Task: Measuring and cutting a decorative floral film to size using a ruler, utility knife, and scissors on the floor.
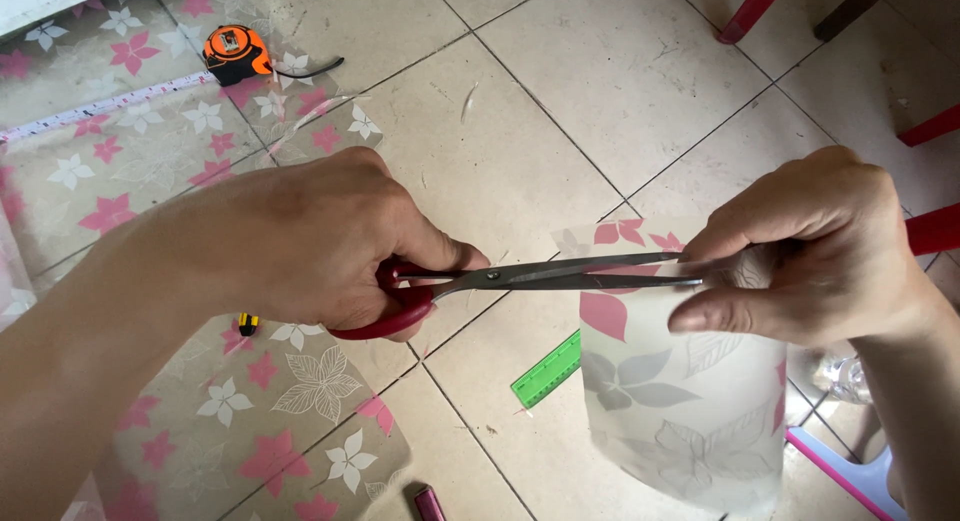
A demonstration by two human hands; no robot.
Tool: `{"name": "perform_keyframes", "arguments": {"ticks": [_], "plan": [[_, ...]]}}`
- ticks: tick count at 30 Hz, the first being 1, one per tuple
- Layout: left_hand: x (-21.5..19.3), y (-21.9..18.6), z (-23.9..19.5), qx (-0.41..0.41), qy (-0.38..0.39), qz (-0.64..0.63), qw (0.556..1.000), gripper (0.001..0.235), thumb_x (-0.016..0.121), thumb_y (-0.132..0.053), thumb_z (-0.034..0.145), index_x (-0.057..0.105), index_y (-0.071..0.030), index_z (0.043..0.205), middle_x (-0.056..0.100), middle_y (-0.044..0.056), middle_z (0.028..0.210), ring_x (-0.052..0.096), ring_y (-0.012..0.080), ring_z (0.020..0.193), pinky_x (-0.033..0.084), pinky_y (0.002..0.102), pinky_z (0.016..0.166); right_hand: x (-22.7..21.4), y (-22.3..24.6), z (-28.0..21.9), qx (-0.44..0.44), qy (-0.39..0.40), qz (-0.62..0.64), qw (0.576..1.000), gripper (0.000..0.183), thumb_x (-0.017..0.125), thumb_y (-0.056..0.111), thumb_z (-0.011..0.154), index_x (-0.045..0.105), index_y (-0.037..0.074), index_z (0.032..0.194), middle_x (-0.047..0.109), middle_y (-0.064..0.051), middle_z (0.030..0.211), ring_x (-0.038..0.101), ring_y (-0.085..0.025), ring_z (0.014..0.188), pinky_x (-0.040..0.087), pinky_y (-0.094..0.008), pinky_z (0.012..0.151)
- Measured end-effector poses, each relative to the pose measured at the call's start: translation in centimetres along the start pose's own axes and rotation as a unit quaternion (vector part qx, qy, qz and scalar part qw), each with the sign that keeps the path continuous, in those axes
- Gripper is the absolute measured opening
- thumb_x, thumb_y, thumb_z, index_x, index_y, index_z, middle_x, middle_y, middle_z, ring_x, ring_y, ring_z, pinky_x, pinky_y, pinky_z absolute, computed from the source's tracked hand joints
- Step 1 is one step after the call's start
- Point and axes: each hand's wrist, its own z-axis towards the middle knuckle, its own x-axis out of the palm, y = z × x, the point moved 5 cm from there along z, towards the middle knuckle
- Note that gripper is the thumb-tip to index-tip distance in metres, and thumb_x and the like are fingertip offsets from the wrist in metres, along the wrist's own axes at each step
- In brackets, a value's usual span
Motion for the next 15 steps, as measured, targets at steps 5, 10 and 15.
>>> {"name": "perform_keyframes", "arguments": {"ticks": [5, 10, 15], "plan": [[-0.1, -0.3, -0.5, -0.059, 0.034, 0.001, 0.998, 0.055, 0.054, 0.000, 0.079, 0.086, -0.036, 0.105, 0.060, 0.003, 0.053, 0.048, 0.0165, 0.055, 0.039, 0.031, 0.052, 0.1, 0.6, 0.5, 0.014, 0.021, 0.023, 0.999, 0.021, 0.087, 0.013, 0.064, 0.069, 0.006, 0.071, 0.046, 0.001, 0.038, 0.030, -0.008, 0.032, 0.021, -0.024, 0.035], [0.1, 0.1, -0.2, -0.051, 0.022, -0.005, 0.998, 0.063, 0.056, 0.002, 0.077, 0.086, -0.040, 0.113, 0.058, 0.003, 0.052, 0.046, 0.0180, 0.054, 0.038, 0.033, 0.051, 0.0, 0.3, 0.3, 0.023, 0.023, 0.032, 0.999, 0.022, 0.088, 0.012, 0.063, 0.068, 0.005, 0.070, 0.042, 0.001, 0.038, 0.027, -0.008, 0.034, 0.020, -0.024, 0.036], [0.0, 0.1, 0.2, 0.002, -0.022, 0.004, 1.000, 0.065, 0.059, -0.001, 0.077, 0.085, -0.044, 0.118, 0.038, 0.011, 0.051, 0.036, 0.0230, 0.054, 0.040, 0.036, 0.052, -0.1, 0.2, 0.3, 0.013, 0.020, 0.047, 0.999, 0.022, 0.086, 0.009, 0.064, 0.067, 0.003, 0.071, 0.038, 0.002, 0.039, 0.027, -0.007, 0.034, 0.021, -0.023, 0.037]]}}
